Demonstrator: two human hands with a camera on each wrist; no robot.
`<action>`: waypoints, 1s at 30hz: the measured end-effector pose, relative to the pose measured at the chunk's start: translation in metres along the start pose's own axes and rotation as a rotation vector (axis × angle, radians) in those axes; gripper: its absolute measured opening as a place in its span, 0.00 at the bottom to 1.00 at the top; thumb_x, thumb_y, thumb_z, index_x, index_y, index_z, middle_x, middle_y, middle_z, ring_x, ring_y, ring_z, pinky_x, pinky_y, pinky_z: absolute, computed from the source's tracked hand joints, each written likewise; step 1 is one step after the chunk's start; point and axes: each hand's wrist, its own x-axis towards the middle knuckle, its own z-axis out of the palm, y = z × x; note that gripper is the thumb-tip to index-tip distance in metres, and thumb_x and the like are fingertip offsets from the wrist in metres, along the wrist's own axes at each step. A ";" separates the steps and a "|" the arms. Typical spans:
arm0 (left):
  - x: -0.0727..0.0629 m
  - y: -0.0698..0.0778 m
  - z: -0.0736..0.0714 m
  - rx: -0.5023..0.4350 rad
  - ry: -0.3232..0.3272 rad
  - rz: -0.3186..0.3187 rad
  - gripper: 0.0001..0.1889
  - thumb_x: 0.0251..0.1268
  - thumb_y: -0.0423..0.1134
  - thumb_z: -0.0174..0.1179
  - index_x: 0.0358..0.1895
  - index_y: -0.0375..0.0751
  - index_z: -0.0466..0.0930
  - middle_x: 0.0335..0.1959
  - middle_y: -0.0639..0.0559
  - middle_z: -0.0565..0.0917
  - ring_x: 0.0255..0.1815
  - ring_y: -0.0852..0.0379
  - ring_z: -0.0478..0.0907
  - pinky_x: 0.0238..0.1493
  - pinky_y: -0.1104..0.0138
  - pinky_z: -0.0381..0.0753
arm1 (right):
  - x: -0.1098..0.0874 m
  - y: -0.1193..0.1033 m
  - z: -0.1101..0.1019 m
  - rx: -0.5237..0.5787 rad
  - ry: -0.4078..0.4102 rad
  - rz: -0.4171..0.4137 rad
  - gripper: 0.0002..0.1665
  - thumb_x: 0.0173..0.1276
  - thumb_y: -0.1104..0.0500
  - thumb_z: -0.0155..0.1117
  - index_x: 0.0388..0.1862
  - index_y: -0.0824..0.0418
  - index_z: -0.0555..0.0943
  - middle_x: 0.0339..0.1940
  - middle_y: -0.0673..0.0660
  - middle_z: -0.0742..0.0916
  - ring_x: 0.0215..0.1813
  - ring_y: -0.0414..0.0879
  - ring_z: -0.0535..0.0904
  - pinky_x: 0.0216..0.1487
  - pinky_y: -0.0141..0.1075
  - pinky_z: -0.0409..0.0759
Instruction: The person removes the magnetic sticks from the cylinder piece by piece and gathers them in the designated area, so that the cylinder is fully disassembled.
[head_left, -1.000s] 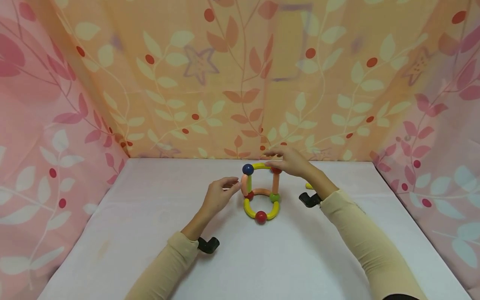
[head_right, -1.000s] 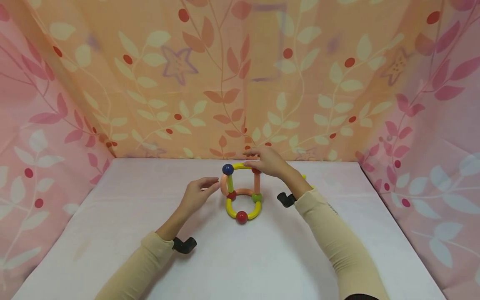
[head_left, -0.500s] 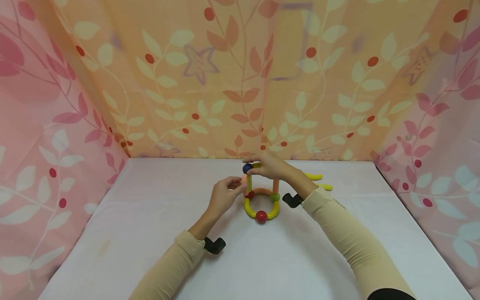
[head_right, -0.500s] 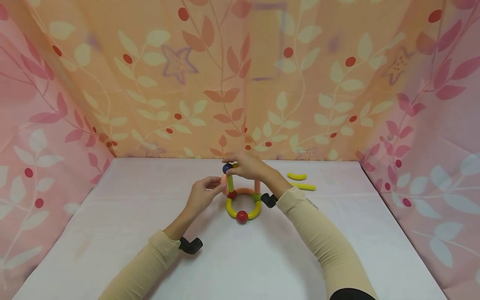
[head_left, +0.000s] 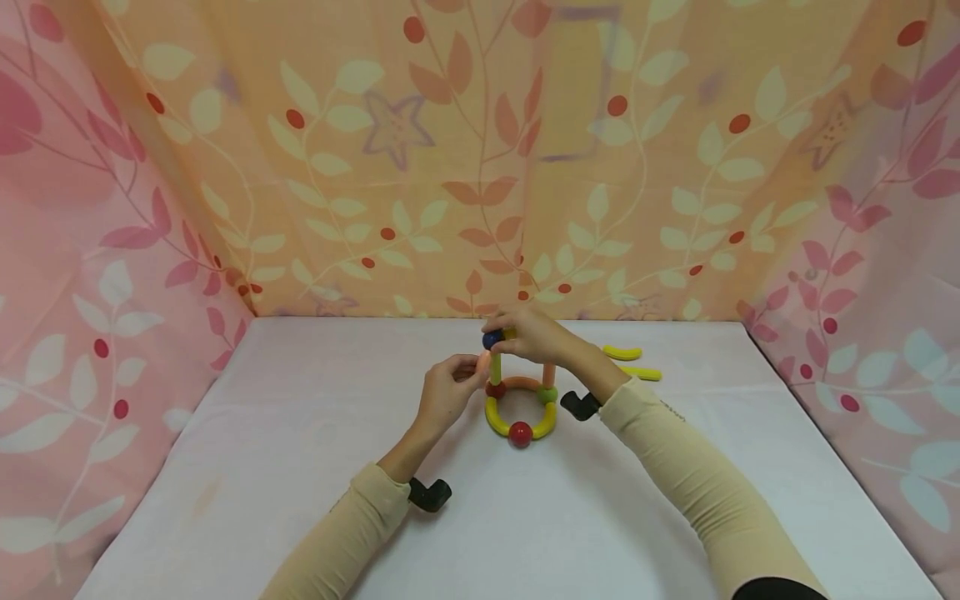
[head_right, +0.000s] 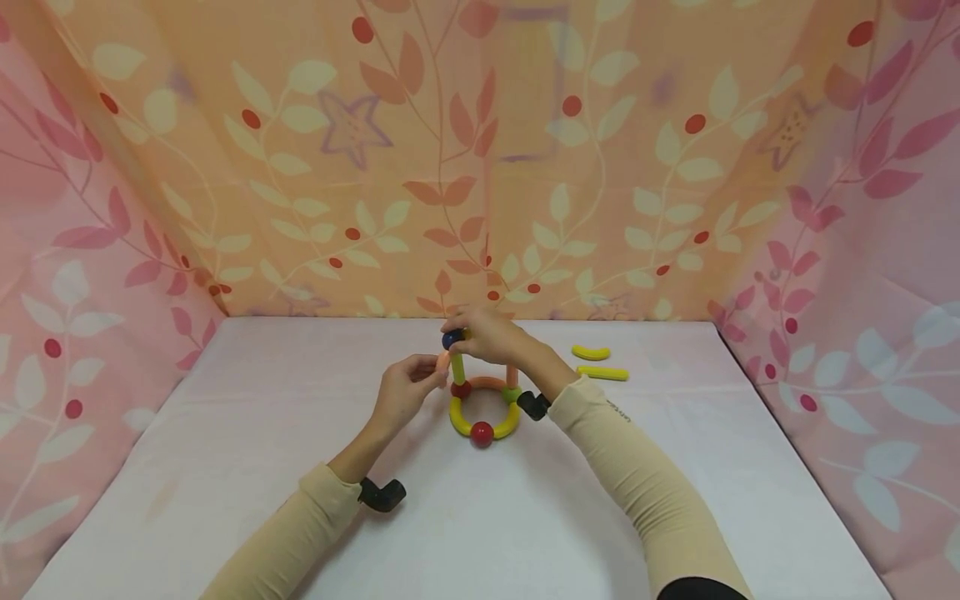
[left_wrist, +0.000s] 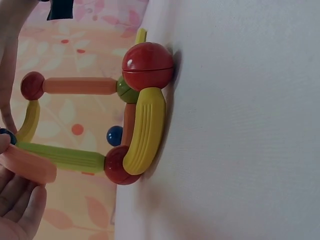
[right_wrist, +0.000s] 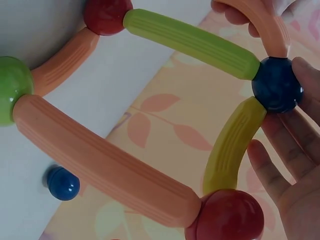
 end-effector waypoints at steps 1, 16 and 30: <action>0.000 -0.001 0.000 -0.007 0.002 0.001 0.15 0.63 0.39 0.66 0.50 0.35 0.82 0.43 0.43 0.87 0.42 0.50 0.86 0.47 0.64 0.85 | 0.000 0.000 0.000 -0.002 -0.001 -0.002 0.20 0.63 0.61 0.69 0.55 0.62 0.83 0.54 0.59 0.83 0.52 0.51 0.80 0.55 0.39 0.83; 0.001 0.000 -0.006 0.055 -0.009 -0.009 0.14 0.64 0.39 0.64 0.48 0.34 0.85 0.37 0.44 0.88 0.35 0.54 0.84 0.39 0.66 0.85 | -0.003 0.000 0.001 -0.011 0.025 -0.044 0.19 0.63 0.63 0.69 0.53 0.65 0.83 0.54 0.60 0.84 0.56 0.53 0.81 0.57 0.42 0.82; 0.004 -0.019 -0.022 0.100 -0.024 -0.086 0.14 0.64 0.42 0.65 0.47 0.36 0.86 0.38 0.45 0.89 0.41 0.52 0.85 0.44 0.60 0.85 | -0.004 0.000 0.001 -0.009 0.031 -0.054 0.17 0.63 0.63 0.69 0.52 0.64 0.83 0.53 0.59 0.85 0.55 0.52 0.80 0.56 0.41 0.82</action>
